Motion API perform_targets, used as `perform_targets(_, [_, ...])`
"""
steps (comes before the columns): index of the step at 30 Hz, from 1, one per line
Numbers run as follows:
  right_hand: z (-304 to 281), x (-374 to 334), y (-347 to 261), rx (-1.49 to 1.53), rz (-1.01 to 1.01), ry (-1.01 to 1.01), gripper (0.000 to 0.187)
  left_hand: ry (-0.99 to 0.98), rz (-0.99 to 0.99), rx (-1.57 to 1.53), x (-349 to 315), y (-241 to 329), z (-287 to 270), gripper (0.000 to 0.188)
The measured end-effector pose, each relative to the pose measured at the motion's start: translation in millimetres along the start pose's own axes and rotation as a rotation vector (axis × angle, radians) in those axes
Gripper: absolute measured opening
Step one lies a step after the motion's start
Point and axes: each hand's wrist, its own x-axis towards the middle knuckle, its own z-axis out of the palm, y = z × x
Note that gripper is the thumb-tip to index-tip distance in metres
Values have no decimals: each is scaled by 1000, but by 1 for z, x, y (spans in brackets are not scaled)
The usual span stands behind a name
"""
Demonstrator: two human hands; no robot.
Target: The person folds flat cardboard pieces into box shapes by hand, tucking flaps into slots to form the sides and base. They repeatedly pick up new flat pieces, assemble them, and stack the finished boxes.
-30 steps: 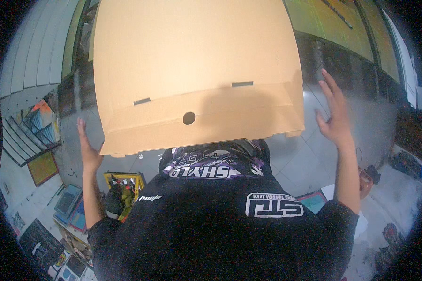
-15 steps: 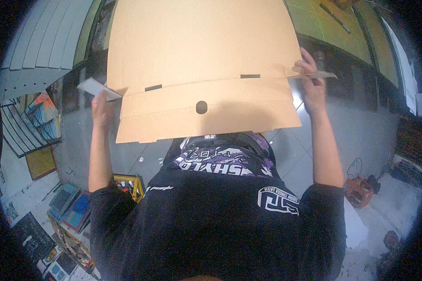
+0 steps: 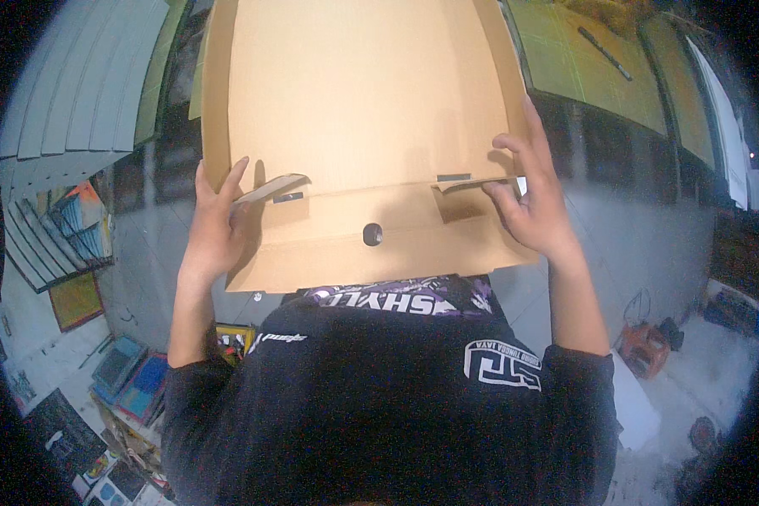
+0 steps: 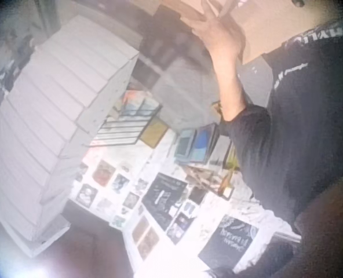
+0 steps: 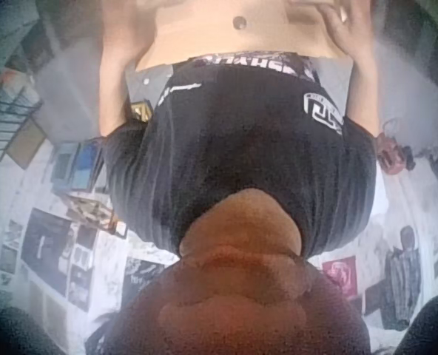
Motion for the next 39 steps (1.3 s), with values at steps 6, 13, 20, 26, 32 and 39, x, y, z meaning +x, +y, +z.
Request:
perform_targets(6, [-17,-8,32,213,-79,-223,32,-72,115,-94,-7,-1,-7,50])
perform_targets(13, [-32,-1,44,397,-173,-354,78,-253,149,-408,-4,-11,-27,67])
perform_targets(20, [-26,-5,43,530,-97,-294,75,-240,99,-675,-7,-16,-30,95])
perform_targets(26, [11,-26,49,694,39,214,79,325,-10,-1240,-9,-2,27,87])
perform_targets(32, [26,-26,47,485,44,367,59,768,-234,-1006,-3,-3,61,48])
perform_targets(39, [43,-16,44,-88,-138,549,47,1025,-119,-614,12,16,73,37])
